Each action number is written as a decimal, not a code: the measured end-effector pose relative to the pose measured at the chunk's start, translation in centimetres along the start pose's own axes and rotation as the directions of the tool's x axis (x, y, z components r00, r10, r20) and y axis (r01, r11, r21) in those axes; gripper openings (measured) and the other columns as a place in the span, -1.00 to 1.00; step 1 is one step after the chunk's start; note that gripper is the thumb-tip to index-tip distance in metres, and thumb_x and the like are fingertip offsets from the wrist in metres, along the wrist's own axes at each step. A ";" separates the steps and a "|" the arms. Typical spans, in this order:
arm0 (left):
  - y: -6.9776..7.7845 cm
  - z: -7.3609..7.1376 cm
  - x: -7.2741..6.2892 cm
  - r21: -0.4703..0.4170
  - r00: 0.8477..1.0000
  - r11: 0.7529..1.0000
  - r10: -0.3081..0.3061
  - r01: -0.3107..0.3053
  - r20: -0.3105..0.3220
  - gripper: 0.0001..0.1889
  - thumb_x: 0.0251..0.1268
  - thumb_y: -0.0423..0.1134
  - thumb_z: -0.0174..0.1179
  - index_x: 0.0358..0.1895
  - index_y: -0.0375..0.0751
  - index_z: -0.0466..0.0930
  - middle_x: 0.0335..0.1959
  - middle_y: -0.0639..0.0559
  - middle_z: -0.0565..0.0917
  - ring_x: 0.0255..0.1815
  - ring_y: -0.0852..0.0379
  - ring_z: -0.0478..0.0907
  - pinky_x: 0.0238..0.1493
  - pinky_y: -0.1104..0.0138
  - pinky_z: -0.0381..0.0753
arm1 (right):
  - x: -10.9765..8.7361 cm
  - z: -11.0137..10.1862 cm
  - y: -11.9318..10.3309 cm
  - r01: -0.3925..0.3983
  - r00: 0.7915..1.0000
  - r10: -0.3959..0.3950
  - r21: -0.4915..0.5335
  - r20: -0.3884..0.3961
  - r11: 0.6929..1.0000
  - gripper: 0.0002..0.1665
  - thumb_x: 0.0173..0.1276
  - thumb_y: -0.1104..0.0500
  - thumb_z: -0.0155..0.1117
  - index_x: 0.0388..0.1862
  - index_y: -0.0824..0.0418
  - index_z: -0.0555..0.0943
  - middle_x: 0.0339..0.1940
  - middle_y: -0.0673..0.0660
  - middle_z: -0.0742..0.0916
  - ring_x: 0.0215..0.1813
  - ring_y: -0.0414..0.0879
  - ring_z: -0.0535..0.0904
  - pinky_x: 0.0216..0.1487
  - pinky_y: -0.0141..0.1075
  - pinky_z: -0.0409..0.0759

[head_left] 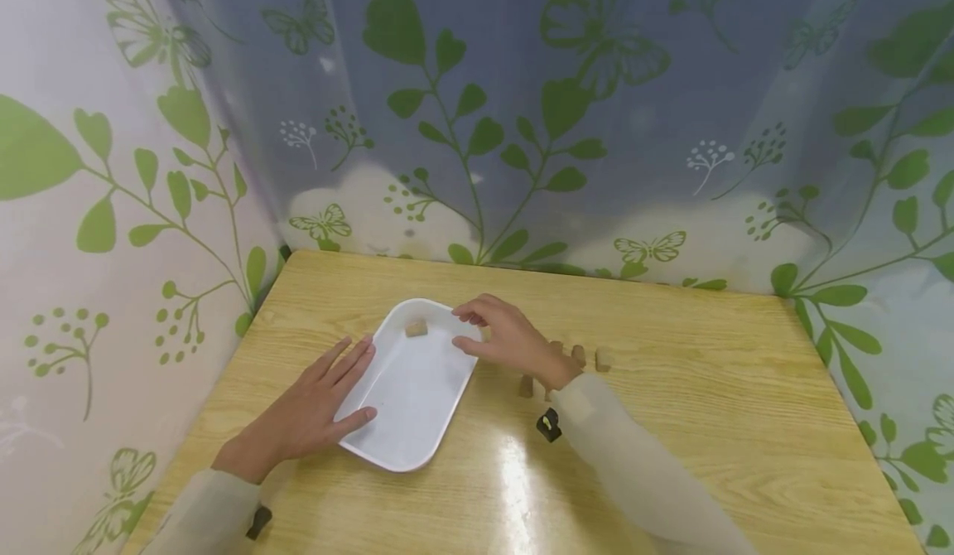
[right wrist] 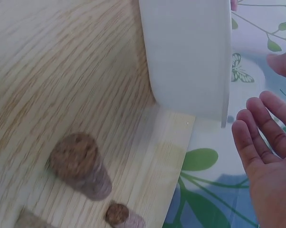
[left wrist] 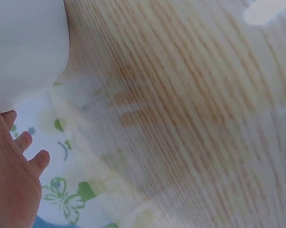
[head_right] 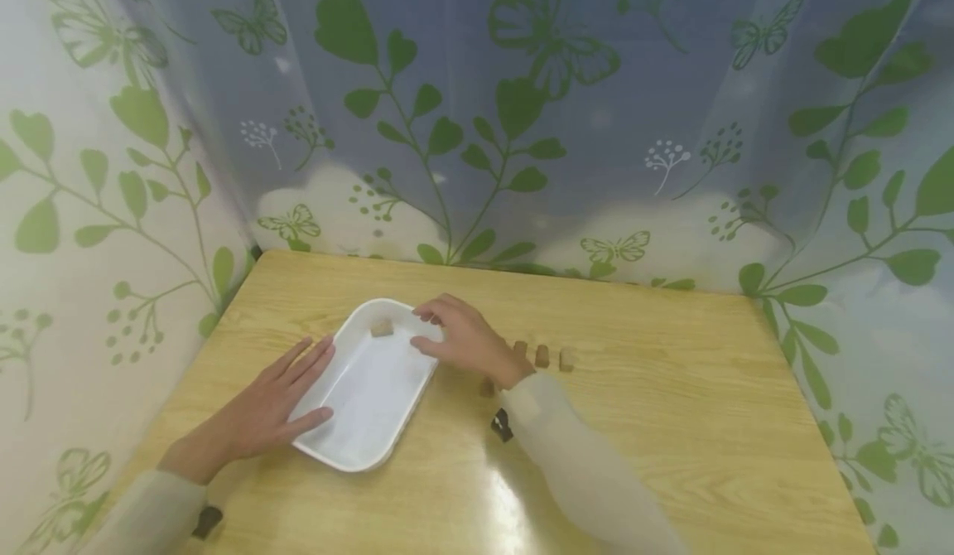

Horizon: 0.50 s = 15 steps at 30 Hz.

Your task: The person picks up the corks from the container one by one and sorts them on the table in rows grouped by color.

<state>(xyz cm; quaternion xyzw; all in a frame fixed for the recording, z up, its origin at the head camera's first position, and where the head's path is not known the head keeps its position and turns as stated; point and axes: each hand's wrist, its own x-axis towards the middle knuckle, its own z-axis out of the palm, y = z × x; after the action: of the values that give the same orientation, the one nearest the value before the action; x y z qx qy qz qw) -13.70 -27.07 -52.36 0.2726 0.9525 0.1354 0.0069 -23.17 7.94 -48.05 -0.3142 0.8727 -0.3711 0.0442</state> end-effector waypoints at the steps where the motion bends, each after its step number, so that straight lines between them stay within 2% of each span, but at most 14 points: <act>1: 0.0 0.0 0.0 0.002 1.000 1.000 0.002 -0.002 -0.001 -0.08 0.64 0.23 0.14 0.79 -0.22 0.04 0.84 -0.11 0.06 0.81 -0.36 -0.01 0.73 -0.24 0.13 | 0.1 0.1 -0.1 -0.004 1.000 0.004 0.002 0.003 1.000 -0.46 0.50 0.04 0.51 0.35 0.23 0.67 0.19 0.27 0.76 0.22 0.17 0.70 0.33 -0.07 0.70; 8: -0.1 0.1 0.1 0.014 1.000 1.000 0.013 -0.013 -0.009 -0.08 0.63 0.21 0.16 0.78 -0.24 0.06 0.84 -0.12 0.07 0.80 -0.37 0.01 0.73 -0.23 0.14 | 0.8 0.5 -0.8 -0.040 0.999 0.038 0.049 0.025 0.998 -0.44 0.51 0.02 0.51 0.36 0.25 0.66 0.23 0.26 0.76 0.26 0.16 0.70 0.37 -0.05 0.68; 15: -0.1 0.1 0.1 0.024 1.000 1.000 0.012 -0.012 -0.009 -0.08 0.63 0.22 0.15 0.78 -0.24 0.07 0.83 -0.12 0.09 0.80 -0.36 0.02 0.72 -0.23 0.16 | 1.7 1.1 -1.1 -0.046 0.998 0.045 0.020 0.044 0.999 -0.41 0.50 0.01 0.51 0.39 0.26 0.66 0.26 0.15 0.76 0.25 0.05 0.71 0.38 -0.13 0.68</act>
<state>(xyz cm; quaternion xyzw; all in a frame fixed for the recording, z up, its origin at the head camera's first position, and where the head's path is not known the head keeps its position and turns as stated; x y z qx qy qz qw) -13.80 -27.05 -52.51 0.2777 0.9525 0.1253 -0.0016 -23.57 5.71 -47.86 -0.3019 0.8744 -0.3723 0.0752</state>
